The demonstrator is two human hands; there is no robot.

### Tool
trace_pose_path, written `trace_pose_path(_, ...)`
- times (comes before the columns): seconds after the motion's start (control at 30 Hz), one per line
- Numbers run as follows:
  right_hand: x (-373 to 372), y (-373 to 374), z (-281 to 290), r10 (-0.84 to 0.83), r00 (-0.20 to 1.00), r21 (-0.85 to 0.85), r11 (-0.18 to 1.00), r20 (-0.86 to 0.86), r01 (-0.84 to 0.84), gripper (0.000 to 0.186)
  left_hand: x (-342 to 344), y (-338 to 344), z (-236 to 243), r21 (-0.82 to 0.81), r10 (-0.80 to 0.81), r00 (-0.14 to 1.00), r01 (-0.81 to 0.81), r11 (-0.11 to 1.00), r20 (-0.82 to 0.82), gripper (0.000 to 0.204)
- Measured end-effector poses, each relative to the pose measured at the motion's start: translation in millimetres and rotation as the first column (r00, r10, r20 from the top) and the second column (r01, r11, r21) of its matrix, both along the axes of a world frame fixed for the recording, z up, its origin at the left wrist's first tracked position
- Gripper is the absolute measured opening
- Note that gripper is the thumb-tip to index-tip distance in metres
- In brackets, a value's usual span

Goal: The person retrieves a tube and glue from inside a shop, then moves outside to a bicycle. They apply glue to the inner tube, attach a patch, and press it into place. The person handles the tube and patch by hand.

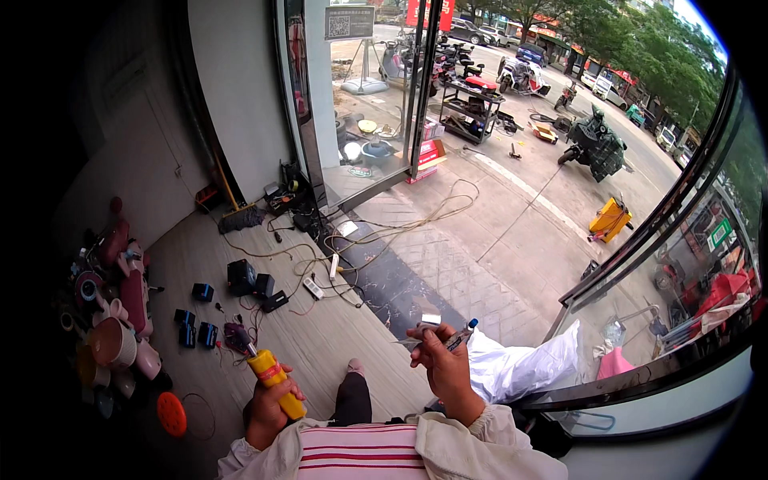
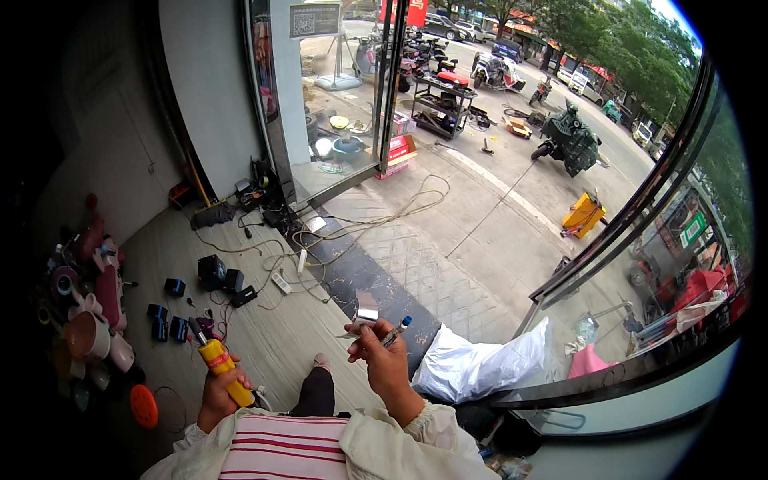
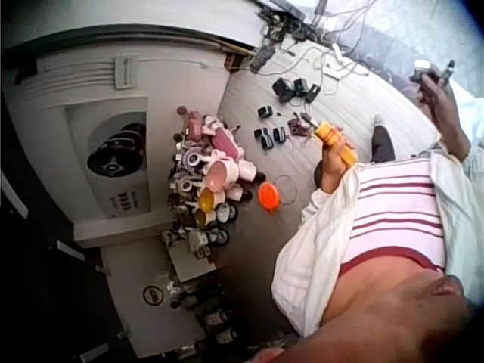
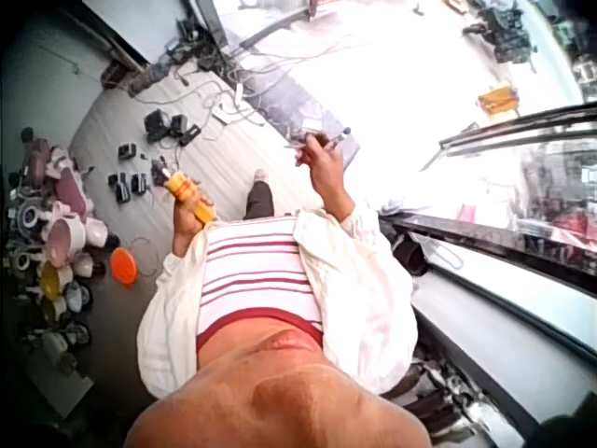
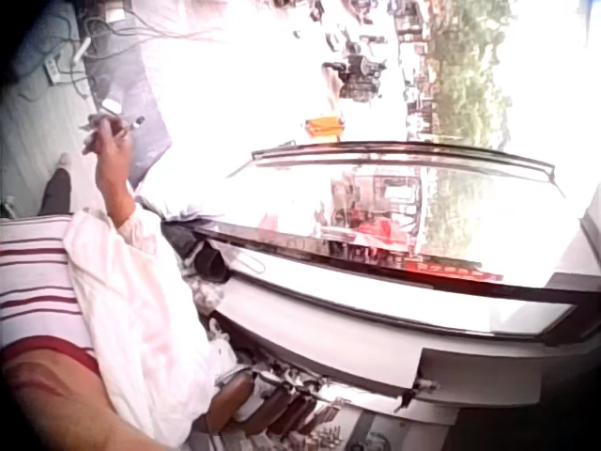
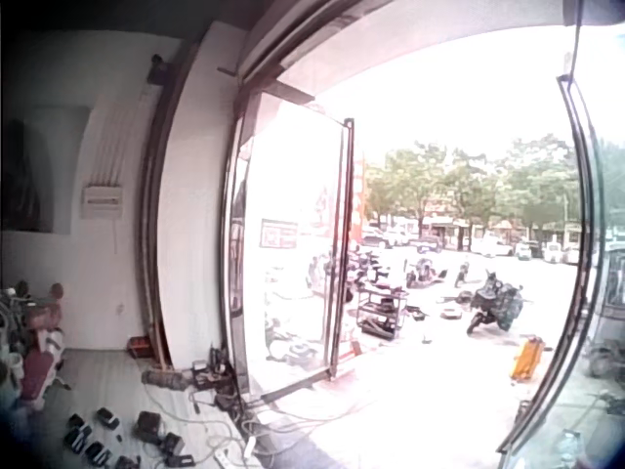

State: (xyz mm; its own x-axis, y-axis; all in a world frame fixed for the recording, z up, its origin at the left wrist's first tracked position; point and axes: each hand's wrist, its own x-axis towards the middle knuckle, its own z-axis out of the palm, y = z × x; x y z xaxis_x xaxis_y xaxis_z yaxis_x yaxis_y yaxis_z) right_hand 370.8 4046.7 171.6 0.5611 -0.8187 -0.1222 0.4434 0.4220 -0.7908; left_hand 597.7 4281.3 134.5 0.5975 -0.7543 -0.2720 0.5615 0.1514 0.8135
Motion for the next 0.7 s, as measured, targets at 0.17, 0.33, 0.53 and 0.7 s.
trace_pose_path(0.17, 22.0, -78.3, -15.7, -0.153, 0.987, 0.018, 0.988, -0.049, 0.154, 0.015, 62.2, -98.7, -12.4, -0.017, -0.083, 0.996, 0.082, 0.996, -0.045, 0.034)
trace_pose_path(0.33, 47.3, -151.8, -10.6, -0.282, 0.952, 0.090, 0.952, -0.122, 0.294, 0.012, 133.8, -200.2, -9.8, -0.008, -0.061, 0.998, 0.061, 0.998, -0.005, 0.037)
trace_pose_path(0.53, 55.3, -222.1, -25.3, -0.341, 0.929, 0.207, 0.908, -0.141, 0.365, 0.014, 186.7, -339.5, -9.0, 0.018, -0.187, 0.982, 0.187, 0.982, -0.021, 0.029)
trace_pose_path(0.7, 39.0, -290.6, -41.3, -0.452, 0.883, 0.272, 0.840, -0.125, 0.469, 0.012, 175.6, -473.6, -14.3, 0.026, -0.353, 0.935, 0.354, 0.935, -0.041, 0.027)
